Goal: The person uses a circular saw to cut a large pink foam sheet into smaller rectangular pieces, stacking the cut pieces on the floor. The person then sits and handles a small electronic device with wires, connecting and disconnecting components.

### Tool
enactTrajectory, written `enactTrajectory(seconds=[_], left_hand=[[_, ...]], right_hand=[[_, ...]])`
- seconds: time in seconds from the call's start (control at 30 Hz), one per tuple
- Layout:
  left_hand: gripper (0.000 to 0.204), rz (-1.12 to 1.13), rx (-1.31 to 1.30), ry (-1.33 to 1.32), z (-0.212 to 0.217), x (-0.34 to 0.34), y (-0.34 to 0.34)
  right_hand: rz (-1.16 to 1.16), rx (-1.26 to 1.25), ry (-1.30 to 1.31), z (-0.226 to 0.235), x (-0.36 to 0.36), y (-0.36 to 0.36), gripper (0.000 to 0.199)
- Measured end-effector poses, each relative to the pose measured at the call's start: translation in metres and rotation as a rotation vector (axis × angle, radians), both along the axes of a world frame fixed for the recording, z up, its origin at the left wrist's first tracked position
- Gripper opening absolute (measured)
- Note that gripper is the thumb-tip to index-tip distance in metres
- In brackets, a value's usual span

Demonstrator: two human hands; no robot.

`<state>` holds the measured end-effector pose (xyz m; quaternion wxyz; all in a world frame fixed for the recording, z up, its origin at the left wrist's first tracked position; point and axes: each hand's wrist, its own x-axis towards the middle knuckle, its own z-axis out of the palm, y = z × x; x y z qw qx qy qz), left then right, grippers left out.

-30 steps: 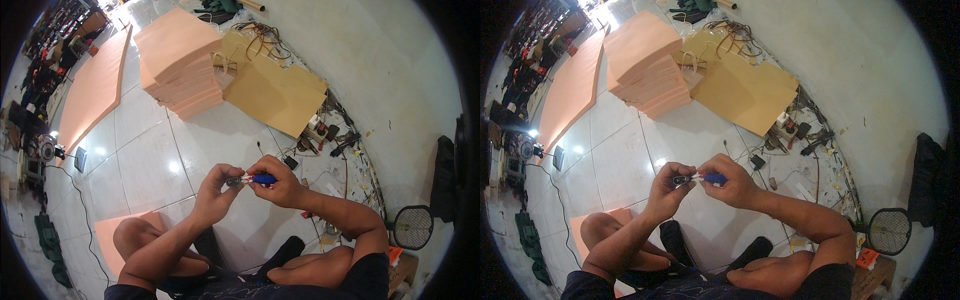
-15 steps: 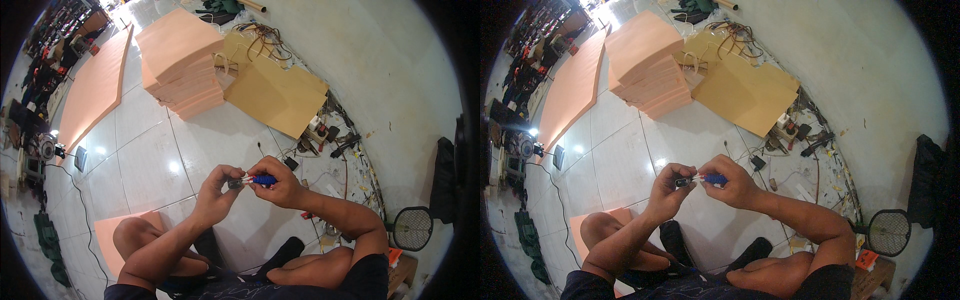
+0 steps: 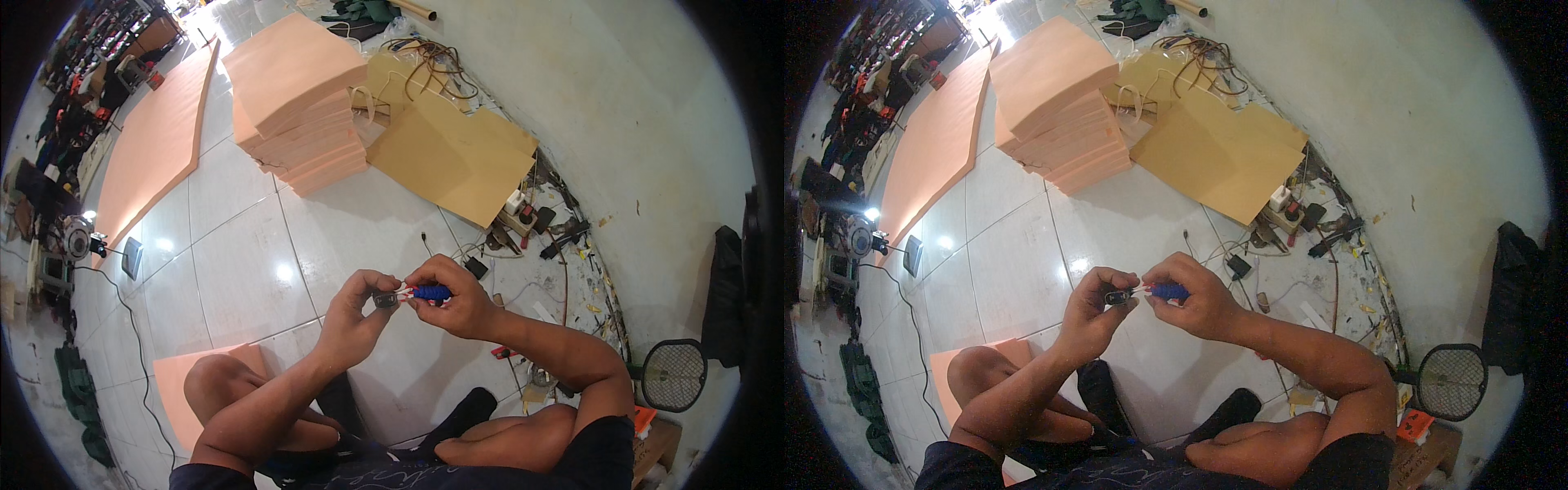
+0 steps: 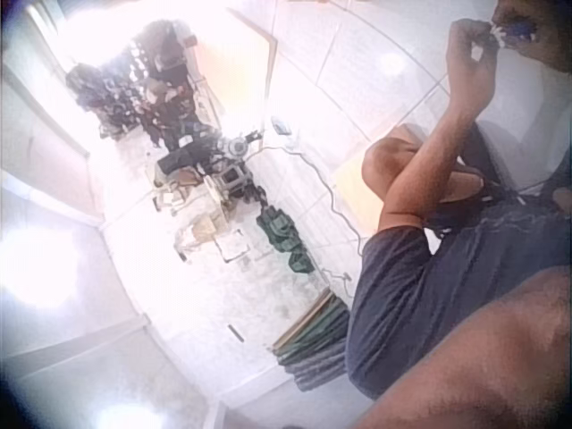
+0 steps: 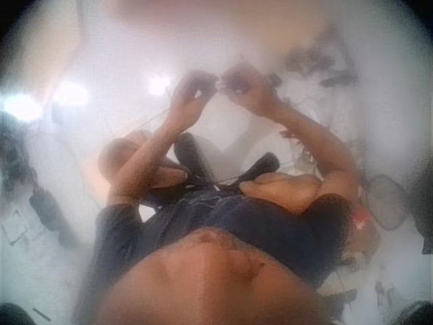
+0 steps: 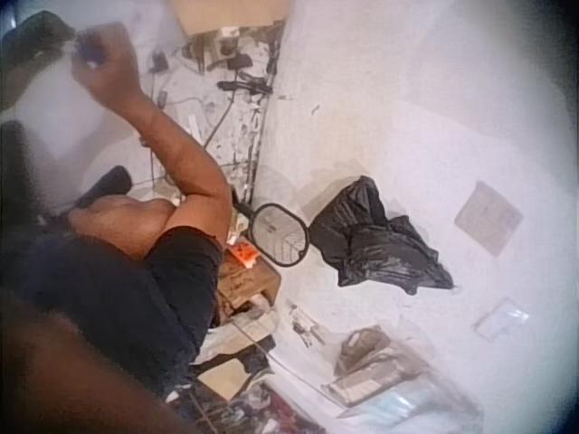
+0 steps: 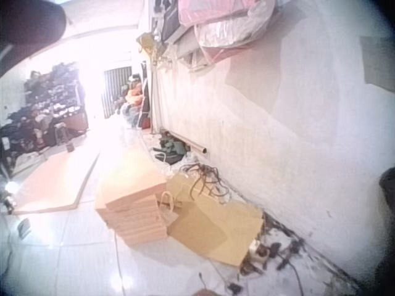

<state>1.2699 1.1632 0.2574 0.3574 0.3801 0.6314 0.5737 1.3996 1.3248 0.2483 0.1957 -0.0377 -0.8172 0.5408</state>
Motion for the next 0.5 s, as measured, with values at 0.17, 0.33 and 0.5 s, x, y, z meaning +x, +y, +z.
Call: enactTrajectory(seconds=[0.17,0.33,0.5], left_hand=[[0.026,0.002,-0.014,0.006,0.0003,0.0002,0.0005],[0.025,0.006,-0.022,0.029,-0.0015,-0.0001,0.0004],[0.024,0.003,-0.037,0.042,0.0011,0.0001,0.0014]], right_hand=[[-0.004,-0.016,-0.002,-0.0022,0.0002,0.0004,0.031],[-0.005,-0.013,-0.018,-0.0033,-0.0002,0.0011,0.031],[0.0,-0.018,-0.009,-0.005,-0.0003,0.002,0.03]])
